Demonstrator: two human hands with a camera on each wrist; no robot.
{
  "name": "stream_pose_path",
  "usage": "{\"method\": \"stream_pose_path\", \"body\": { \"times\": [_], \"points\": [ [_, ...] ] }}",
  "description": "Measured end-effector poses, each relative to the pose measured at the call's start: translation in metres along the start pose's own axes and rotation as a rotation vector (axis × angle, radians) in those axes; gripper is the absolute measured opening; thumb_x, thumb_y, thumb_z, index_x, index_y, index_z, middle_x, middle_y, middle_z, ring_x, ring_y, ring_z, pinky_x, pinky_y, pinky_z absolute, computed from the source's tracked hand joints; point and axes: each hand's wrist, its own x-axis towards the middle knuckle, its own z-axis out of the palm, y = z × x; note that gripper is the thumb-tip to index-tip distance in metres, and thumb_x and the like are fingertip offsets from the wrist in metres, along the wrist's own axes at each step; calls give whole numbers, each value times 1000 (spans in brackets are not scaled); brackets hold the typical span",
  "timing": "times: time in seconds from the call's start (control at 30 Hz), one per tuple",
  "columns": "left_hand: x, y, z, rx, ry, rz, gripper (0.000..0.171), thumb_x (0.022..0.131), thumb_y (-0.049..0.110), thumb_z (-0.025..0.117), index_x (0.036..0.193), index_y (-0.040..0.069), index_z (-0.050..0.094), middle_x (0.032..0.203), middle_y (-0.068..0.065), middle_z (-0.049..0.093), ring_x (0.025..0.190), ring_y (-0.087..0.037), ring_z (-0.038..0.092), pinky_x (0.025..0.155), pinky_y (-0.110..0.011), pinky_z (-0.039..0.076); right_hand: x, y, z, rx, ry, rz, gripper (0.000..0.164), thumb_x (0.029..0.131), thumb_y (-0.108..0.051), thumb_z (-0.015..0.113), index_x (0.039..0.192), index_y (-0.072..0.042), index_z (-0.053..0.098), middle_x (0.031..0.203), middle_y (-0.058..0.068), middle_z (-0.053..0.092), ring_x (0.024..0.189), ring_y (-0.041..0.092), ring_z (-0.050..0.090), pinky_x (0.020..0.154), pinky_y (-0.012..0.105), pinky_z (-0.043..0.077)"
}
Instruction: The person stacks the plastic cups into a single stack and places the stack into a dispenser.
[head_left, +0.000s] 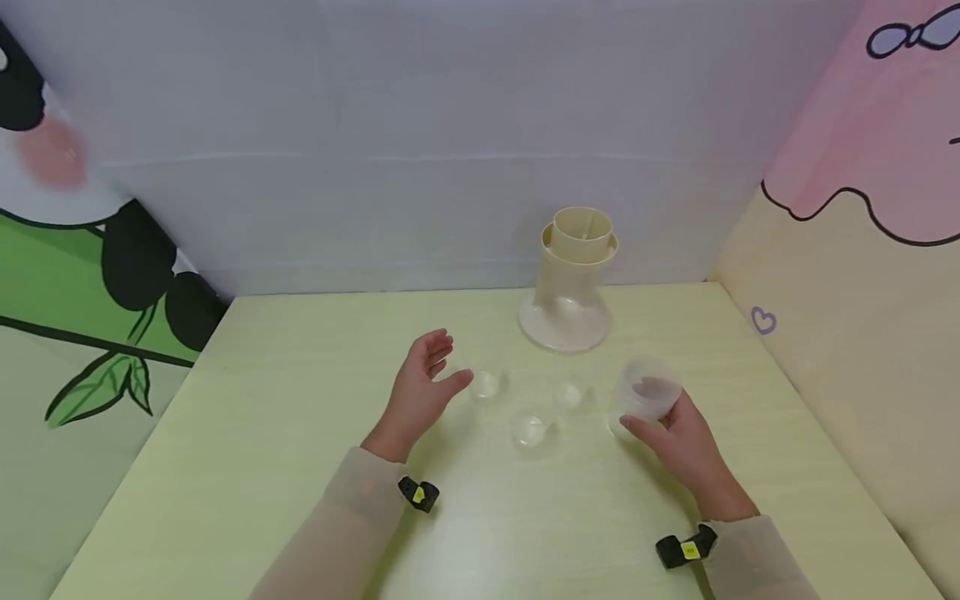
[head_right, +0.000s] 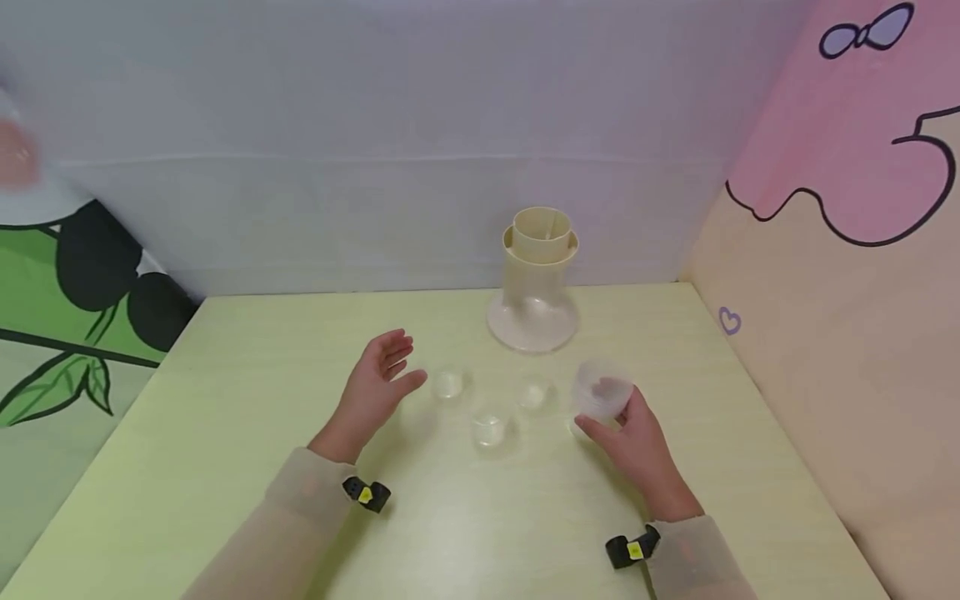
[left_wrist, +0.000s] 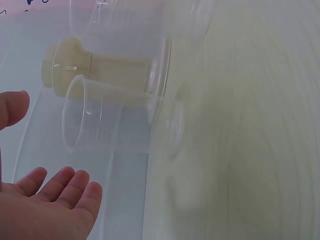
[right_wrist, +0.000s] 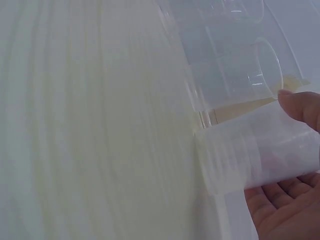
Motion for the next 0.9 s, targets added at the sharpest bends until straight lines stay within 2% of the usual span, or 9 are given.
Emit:
{"method": "stream_pose_path", "body": {
  "times": [0.13, 0.2, 0.4, 0.63, 0.9],
  "points": [
    [1, 0, 5, 4, 5, -18, 76, 93, 12, 78, 156, 9, 34, 154, -7, 45, 145, -23, 41, 119, -38, 34, 1, 1, -1, 0, -6, -10, 78, 93, -25, 81, 152, -2, 35, 149, 20, 47, 135, 35, 47, 103, 31, 46],
    [3, -2, 7, 2, 4, -25, 77, 93, 11, 78, 156, 8, 33, 154, -7, 44, 145, -23, 41, 119, -39, 34, 2, 2, -2, -7, -9, -13, 78, 93, -26, 81, 152, -2, 35, 149, 19, 47, 135, 35, 47, 100, 25, 45],
    [8, -6, 11, -7, -7, -38, 83, 92, 14, 79, 158, 9, 30, 157, -7, 42, 146, -24, 39, 120, -41, 33, 6, 3, -5, -17, -9, -10, 78, 93, -27, 80, 151, -2, 35, 148, 19, 47, 135, 35, 48, 103, 32, 46],
    [15, -9, 16, -21, -10, -48, 86, 92, 15, 80, 159, 10, 28, 160, -12, 38, 147, -23, 37, 121, -39, 31, 11, 7, -7, -4, -15, -10, 79, 93, -26, 80, 152, -2, 35, 150, 20, 46, 137, 36, 46, 92, 10, 41],
    [21, -13, 24, -30, 6, -86, 86, 91, 9, 80, 160, 8, 28, 161, -15, 37, 148, -27, 36, 121, -41, 30, 13, 7, -6, 17, -22, -25, 78, 93, -24, 81, 151, -1, 35, 149, 21, 46, 137, 37, 46, 90, 7, 40]
  ]
}}
